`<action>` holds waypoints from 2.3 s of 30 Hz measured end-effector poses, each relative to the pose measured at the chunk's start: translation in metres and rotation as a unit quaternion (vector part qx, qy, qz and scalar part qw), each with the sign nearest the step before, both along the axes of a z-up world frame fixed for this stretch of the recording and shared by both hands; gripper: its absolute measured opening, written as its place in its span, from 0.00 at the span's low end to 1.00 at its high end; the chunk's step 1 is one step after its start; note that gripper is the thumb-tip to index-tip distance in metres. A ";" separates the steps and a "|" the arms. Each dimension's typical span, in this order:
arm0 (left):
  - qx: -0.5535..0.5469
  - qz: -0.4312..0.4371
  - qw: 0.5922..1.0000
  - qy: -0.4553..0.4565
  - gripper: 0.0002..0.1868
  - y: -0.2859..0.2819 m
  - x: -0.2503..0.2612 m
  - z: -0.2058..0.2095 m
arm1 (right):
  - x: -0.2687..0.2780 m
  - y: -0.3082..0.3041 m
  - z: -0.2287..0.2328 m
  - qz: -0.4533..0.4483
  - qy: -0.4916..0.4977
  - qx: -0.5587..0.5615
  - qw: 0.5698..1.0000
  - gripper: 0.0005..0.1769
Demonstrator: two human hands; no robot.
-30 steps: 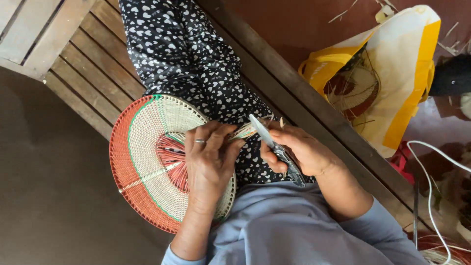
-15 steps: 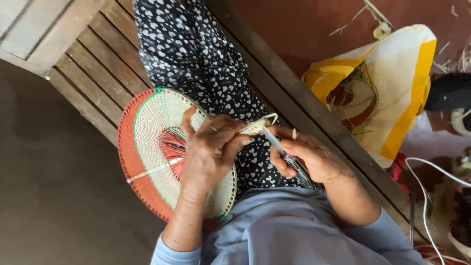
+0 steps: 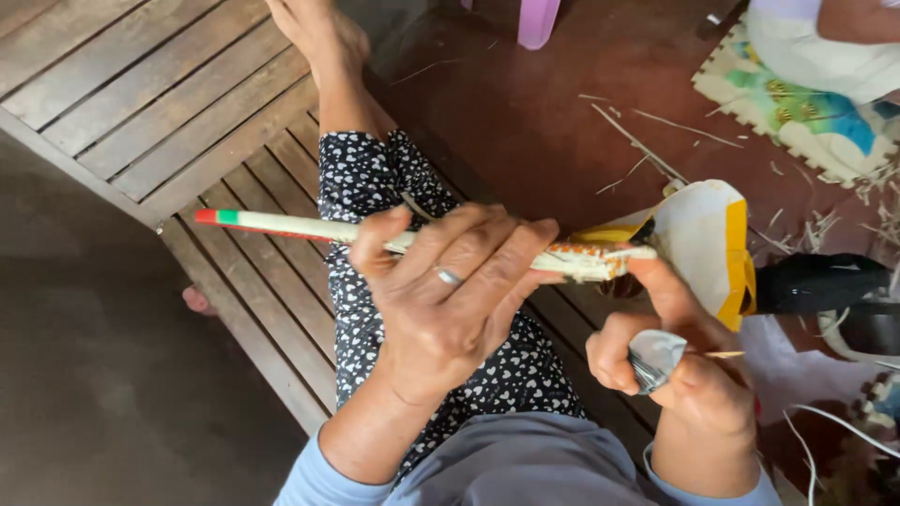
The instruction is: Weaving and trimming a decorative hand fan using natural fibers and a knife
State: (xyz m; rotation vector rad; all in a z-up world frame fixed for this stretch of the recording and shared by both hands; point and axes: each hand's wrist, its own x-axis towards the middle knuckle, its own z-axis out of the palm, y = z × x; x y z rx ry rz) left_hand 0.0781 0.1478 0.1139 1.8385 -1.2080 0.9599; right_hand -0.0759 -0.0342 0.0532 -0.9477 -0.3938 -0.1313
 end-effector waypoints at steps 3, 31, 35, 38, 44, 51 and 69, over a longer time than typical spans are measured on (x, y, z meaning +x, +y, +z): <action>0.043 -0.013 0.998 0.040 0.08 -0.005 -0.006 -0.001 | 0.006 0.012 0.037 -0.087 0.023 -0.060 0.994 0.49; 0.028 -0.151 0.964 0.219 0.04 0.013 -0.013 0.016 | 0.014 0.031 0.057 -0.206 0.100 -0.239 0.943 0.34; -0.013 -0.140 0.964 0.227 0.04 0.002 -0.016 0.009 | 0.013 0.037 0.061 -0.167 0.117 -0.181 0.962 0.41; -0.021 -0.136 0.961 0.241 0.04 -0.001 -0.020 0.008 | 0.014 0.044 0.061 -0.197 0.120 -0.216 0.949 0.37; -0.032 -0.134 0.959 0.249 0.05 -0.005 -0.025 0.005 | 0.010 0.040 0.053 -0.199 0.134 -0.160 0.958 0.29; -0.051 -0.119 0.958 0.255 0.05 -0.007 -0.027 -0.004 | 0.010 0.039 0.055 -0.168 0.122 -0.144 0.968 0.30; -0.054 -0.121 0.963 0.236 0.03 -0.006 -0.034 -0.006 | 0.005 0.038 0.059 -0.195 0.152 -0.194 0.949 0.27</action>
